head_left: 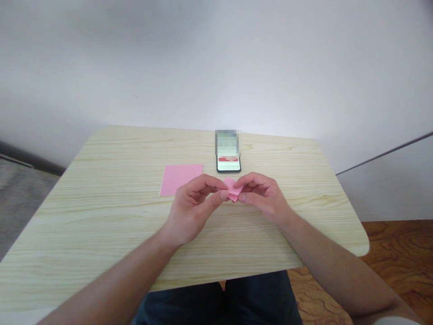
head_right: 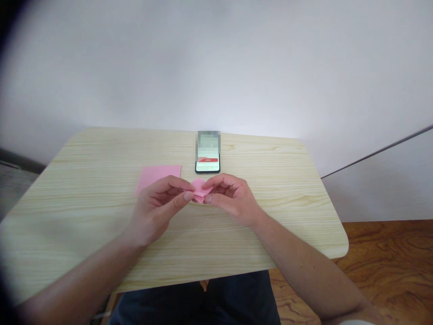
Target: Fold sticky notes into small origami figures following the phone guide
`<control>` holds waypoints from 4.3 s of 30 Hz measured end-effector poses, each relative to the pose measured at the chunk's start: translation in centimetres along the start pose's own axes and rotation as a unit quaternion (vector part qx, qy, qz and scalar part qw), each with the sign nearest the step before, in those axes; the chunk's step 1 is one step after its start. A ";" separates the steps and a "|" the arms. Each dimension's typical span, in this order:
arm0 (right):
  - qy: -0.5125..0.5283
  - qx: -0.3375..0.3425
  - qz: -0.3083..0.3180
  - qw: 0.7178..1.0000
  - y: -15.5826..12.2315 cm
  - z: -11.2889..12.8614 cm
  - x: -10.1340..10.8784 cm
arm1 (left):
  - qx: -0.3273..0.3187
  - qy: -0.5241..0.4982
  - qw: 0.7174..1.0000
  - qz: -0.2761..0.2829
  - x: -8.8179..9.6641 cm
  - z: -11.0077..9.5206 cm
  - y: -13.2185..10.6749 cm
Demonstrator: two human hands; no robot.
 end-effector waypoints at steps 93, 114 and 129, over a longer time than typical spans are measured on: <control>-0.069 -0.059 -0.027 0.996 0.2 -0.6 0.2 | -0.081 0.289 0.952 -0.065 -0.1 -0.5 -0.9; -0.171 -0.030 -0.024 0.985 0.0 -0.3 0.4 | 0.066 0.098 0.993 -0.011 -0.1 0.3 -0.1; -0.177 -0.072 0.002 0.982 -0.2 -1.2 0.0 | 0.091 0.047 0.995 -0.001 -0.2 0.5 0.2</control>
Point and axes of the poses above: each hand's wrist, its own y-axis towards the middle knuckle, its own x-axis out of the back of the hand, z = x × y, the point moved 4 cm from there along y, towards the middle knuckle, and after that the axes turned 4 degrees about z, right-handed, at the moved point
